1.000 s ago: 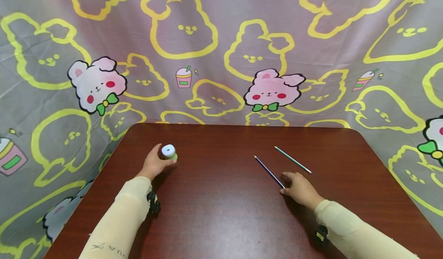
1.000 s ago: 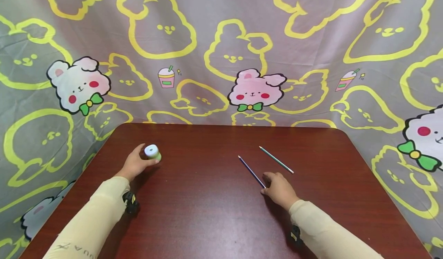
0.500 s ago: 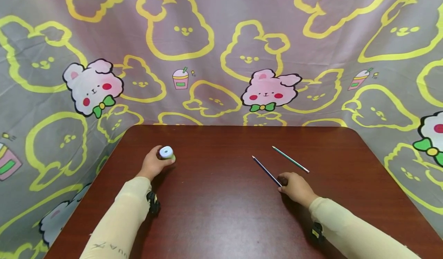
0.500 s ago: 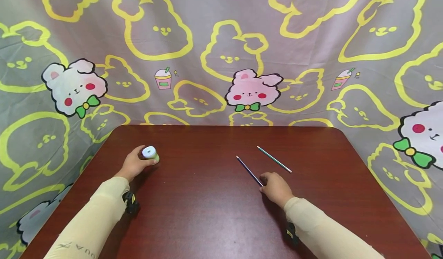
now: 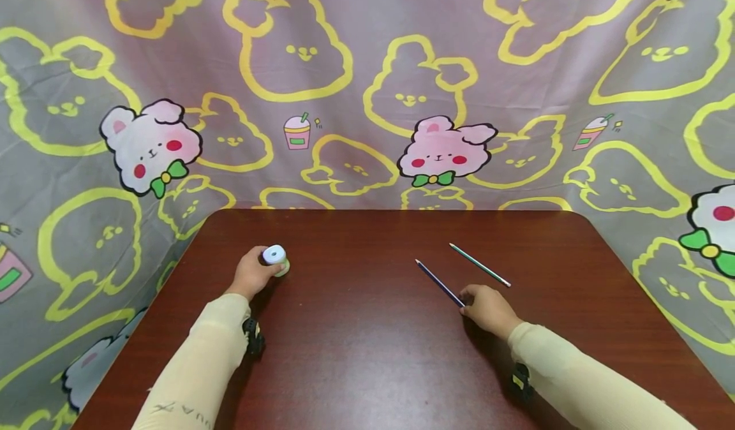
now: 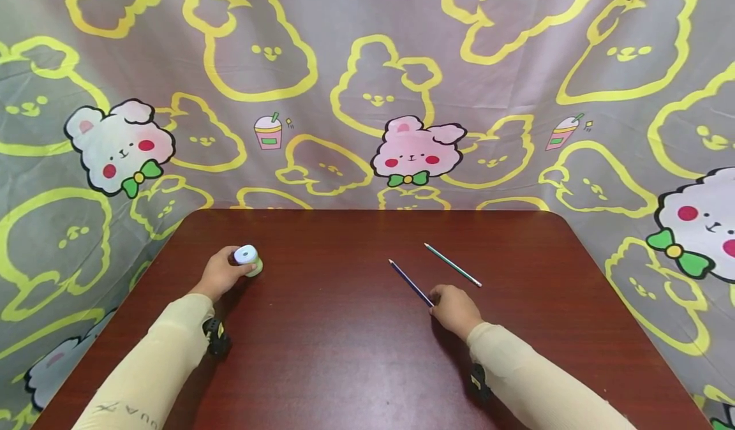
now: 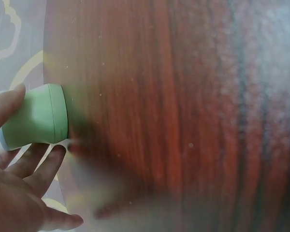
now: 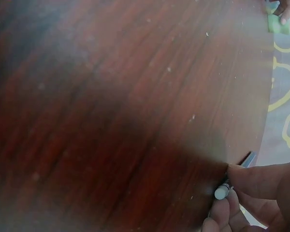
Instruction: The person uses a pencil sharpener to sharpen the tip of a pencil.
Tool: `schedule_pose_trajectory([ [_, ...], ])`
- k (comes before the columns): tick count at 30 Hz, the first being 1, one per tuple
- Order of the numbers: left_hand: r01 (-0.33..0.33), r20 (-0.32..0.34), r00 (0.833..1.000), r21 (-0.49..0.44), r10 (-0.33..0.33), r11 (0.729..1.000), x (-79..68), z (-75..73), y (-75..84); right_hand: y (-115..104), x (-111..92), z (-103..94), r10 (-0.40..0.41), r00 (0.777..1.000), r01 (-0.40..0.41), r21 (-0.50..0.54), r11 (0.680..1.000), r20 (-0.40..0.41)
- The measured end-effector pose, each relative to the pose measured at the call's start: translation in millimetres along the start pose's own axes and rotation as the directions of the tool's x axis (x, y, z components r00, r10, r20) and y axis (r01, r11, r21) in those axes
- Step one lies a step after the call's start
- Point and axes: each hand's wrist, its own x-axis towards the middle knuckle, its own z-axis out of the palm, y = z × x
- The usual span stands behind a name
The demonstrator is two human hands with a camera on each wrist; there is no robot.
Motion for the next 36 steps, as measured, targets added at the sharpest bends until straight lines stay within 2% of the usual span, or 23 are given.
schedule_pose_trajectory([
  [8,0.017,0.011,1.000,-0.014,-0.017,1.000,0.4,5.0,3.2,1.1,0.8,-2.6,0.012,1.000,-0.012,-0.015,1.000,0.014],
  [13,0.030,-0.004,1.000,-0.036,-0.030,0.999,0.9,4.5,1.4,0.4,1.8,-3.6,0.021,0.999,-0.021,-0.003,1.000,0.036],
  [19,0.013,0.002,1.000,-0.034,-0.012,0.999,-2.2,3.4,5.1,2.2,1.4,-3.5,0.064,0.996,-0.064,-0.009,0.998,0.055],
  [28,-0.069,-0.004,0.998,-0.056,0.069,0.996,-9.0,0.9,19.7,9.3,4.3,-1.9,0.029,1.000,-0.029,0.008,1.000,0.000],
  [36,-0.081,-0.018,0.997,-0.049,0.080,0.995,-10.3,-1.4,22.0,7.5,5.7,-0.5,-0.025,1.000,0.025,0.012,1.000,-0.013],
])
